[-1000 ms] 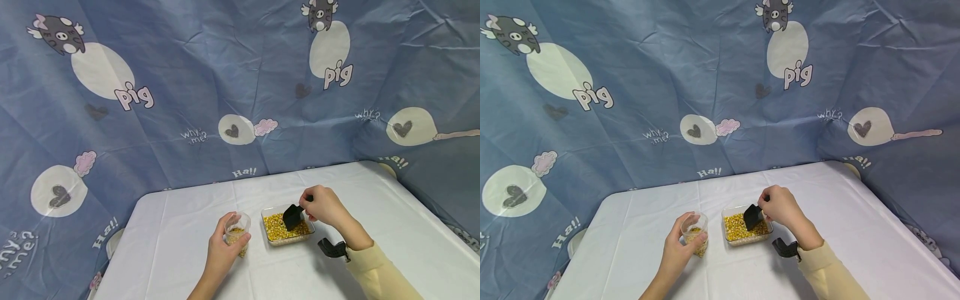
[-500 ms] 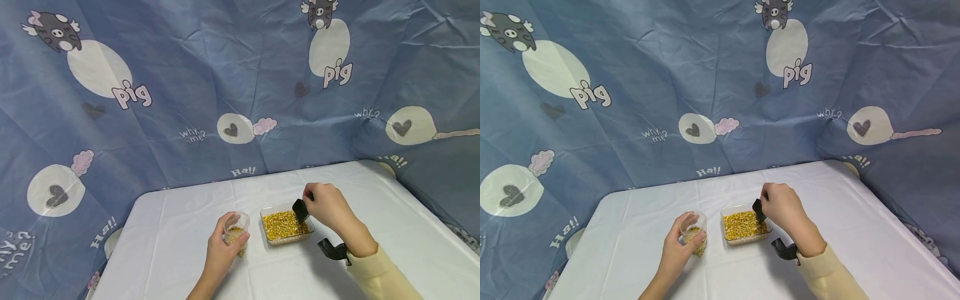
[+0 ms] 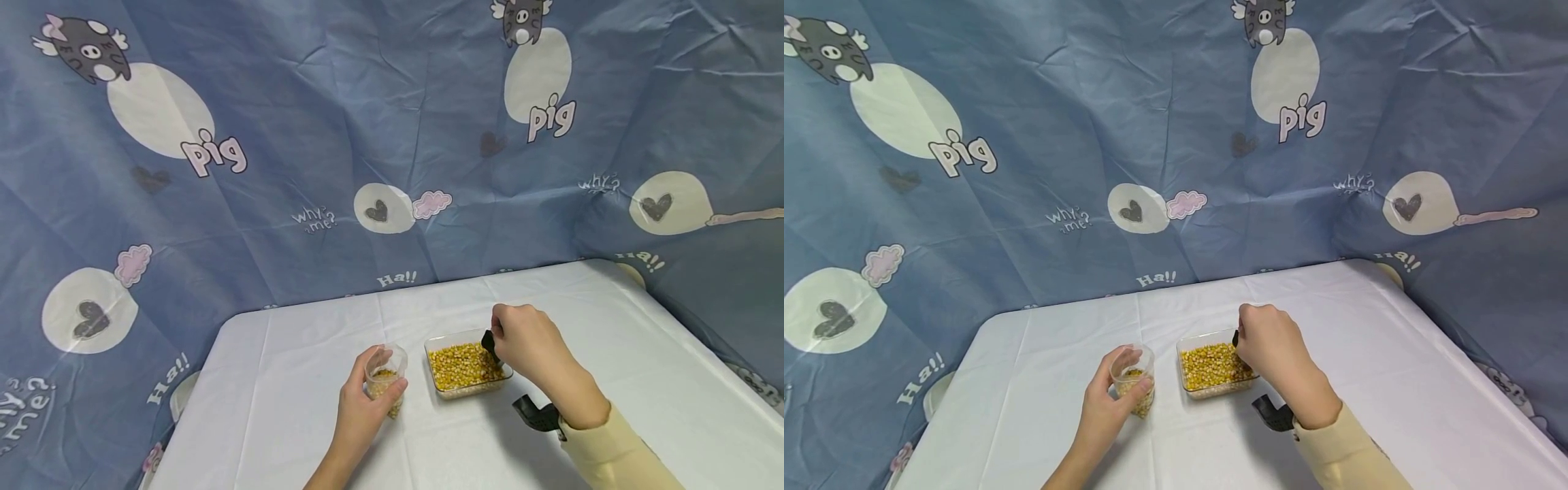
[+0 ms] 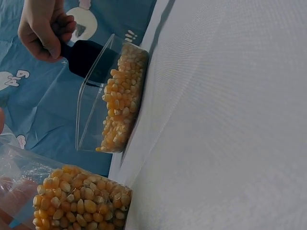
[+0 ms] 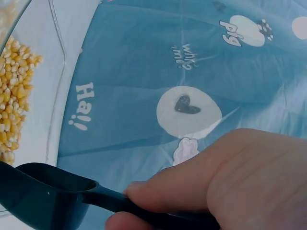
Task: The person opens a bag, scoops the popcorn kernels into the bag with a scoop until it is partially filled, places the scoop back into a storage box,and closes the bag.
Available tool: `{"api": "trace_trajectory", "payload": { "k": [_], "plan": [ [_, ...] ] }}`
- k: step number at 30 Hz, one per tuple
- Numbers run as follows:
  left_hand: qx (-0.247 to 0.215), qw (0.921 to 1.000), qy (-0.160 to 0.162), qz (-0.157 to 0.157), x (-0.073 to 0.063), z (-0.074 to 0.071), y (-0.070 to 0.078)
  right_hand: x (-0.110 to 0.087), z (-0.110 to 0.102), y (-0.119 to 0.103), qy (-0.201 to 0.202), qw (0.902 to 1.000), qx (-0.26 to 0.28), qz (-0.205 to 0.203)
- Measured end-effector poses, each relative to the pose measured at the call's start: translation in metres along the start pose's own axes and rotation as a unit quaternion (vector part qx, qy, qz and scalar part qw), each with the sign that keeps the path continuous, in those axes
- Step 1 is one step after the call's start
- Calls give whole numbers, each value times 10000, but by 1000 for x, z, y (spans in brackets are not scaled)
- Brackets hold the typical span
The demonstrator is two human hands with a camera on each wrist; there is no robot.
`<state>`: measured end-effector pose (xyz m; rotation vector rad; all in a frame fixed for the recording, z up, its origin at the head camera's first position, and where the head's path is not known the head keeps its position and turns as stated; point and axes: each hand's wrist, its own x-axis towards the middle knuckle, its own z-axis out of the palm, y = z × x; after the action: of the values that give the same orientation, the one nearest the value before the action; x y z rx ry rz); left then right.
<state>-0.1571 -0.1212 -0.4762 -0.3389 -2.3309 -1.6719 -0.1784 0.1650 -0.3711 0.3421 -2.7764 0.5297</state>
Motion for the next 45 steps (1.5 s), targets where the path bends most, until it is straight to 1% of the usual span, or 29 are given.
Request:
{"api": "trace_trajectory", "payload": {
  "k": [5, 8, 10, 13, 16, 19, 23, 25, 28, 31, 37, 45],
  "plan": [
    [18, 10000, -13, -5, 0, 0, 2, 4, 4, 8, -88, 9996, 230, -105],
    [22, 10000, -20, 5, 0, 0, 2, 8, 4, 16, -346, 9981, 505, 12],
    [32, 10000, -26, 1, 0, 0, 3, 10, 4, 23, -665, 9944, 788, 238],
    [21, 10000, -29, -10, 0, 0, 3, 13, 5, 32, -1152, 9841, 1230, 555],
    [8, 10000, -22, -20, 0, 0, 2, 16, 6, 39, -1387, 9772, 1478, 638],
    [14, 10000, -36, -18, 0, 0, 2, 16, 5, 43, -1437, 9753, 1580, 558],
    [40, 10000, -43, -36, -1, 0, 2, 15, -1, 46, -1513, 9747, 1558, 521],
    [54, 10000, -39, -50, 0, 0, 2, 14, -5, 46, -1497, 9771, 1457, 416],
    [87, 9999, -30, -58, 0, 0, 2, 13, -9, 46, -1501, 9794, 1341, 147],
    [96, 9999, -19, -53, 0, 0, 2, 12, -12, 45, -1562, 9793, 1285, -45],
    [91, 9999, -17, -68, 0, 0, 3, 12, -9, 45, -1656, 9768, 1353, 129],
    [104, 9999, -25, -30, -1, 0, 3, 15, -2, 51, -1760, 9693, 1688, 306]
  ]
}}
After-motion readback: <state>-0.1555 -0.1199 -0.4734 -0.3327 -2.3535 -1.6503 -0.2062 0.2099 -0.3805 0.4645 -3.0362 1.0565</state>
